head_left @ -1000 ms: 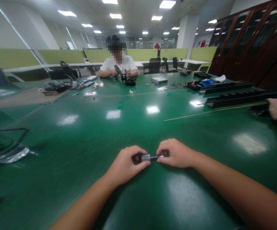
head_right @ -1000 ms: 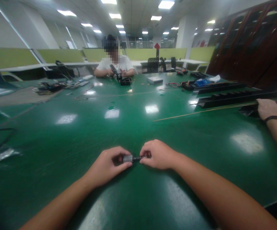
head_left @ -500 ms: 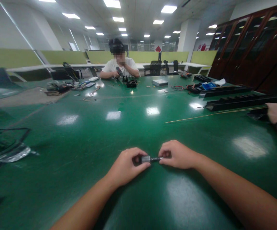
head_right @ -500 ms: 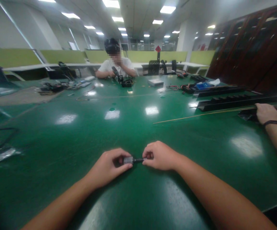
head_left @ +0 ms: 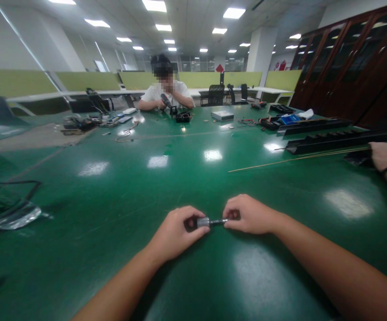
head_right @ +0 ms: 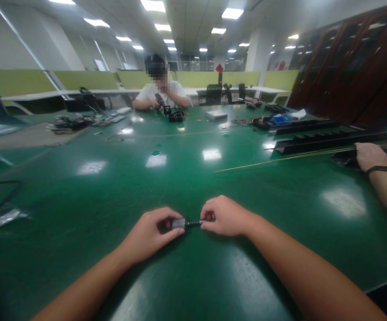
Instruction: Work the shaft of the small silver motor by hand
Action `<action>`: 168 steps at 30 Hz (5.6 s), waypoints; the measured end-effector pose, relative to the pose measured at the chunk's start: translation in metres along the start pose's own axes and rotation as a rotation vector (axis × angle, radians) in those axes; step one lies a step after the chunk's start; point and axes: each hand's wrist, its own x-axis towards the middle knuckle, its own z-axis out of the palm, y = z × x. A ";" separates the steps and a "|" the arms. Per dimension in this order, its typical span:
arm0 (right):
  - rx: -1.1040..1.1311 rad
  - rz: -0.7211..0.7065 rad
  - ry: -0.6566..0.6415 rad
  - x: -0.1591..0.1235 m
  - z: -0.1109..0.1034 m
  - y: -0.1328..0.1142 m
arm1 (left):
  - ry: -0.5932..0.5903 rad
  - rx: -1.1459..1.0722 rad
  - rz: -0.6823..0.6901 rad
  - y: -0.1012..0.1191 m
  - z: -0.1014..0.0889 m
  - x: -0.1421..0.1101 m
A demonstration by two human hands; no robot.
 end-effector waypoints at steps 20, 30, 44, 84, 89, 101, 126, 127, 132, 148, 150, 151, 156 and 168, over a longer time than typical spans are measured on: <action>0.082 0.161 -0.170 -0.008 -0.025 0.014 | -0.003 0.002 -0.005 -0.002 0.000 0.000; 0.068 0.104 -0.068 -0.002 -0.009 0.007 | 0.028 -0.016 -0.015 0.000 0.002 -0.001; -0.049 -0.107 -0.015 0.007 0.016 -0.011 | -0.064 -0.093 0.028 0.011 0.004 -0.002; -0.009 -0.050 -0.056 -0.002 -0.001 -0.004 | -0.129 -0.071 0.050 0.008 0.002 -0.001; -0.017 -0.050 -0.072 -0.003 -0.004 -0.002 | -0.129 -0.070 0.050 0.007 0.002 -0.002; 0.038 0.103 -0.180 -0.007 -0.018 0.012 | -0.123 -0.069 0.060 0.003 0.003 -0.003; 0.128 0.158 -0.192 -0.007 -0.017 0.010 | -0.125 -0.079 0.060 0.000 0.004 -0.003; 0.126 0.134 -0.178 -0.006 -0.014 0.009 | -0.121 -0.077 0.061 0.001 0.005 -0.003; 0.059 -0.050 -0.061 0.004 0.007 -0.004 | -0.074 -0.082 0.096 0.003 0.007 0.000; -0.053 -0.166 0.025 0.006 0.014 -0.006 | -0.117 -0.075 0.061 0.007 0.005 0.002; -0.050 -0.166 0.018 0.006 0.014 -0.006 | -0.122 -0.075 0.067 0.007 0.004 0.002; -0.050 -0.166 0.017 0.006 0.013 -0.006 | -0.122 -0.075 0.069 0.007 0.004 0.002; -0.049 -0.167 0.016 0.005 0.013 -0.006 | -0.116 -0.065 0.075 0.008 0.004 0.002; -0.040 -0.146 0.010 0.004 0.012 -0.007 | -0.117 -0.055 0.077 0.008 0.004 0.001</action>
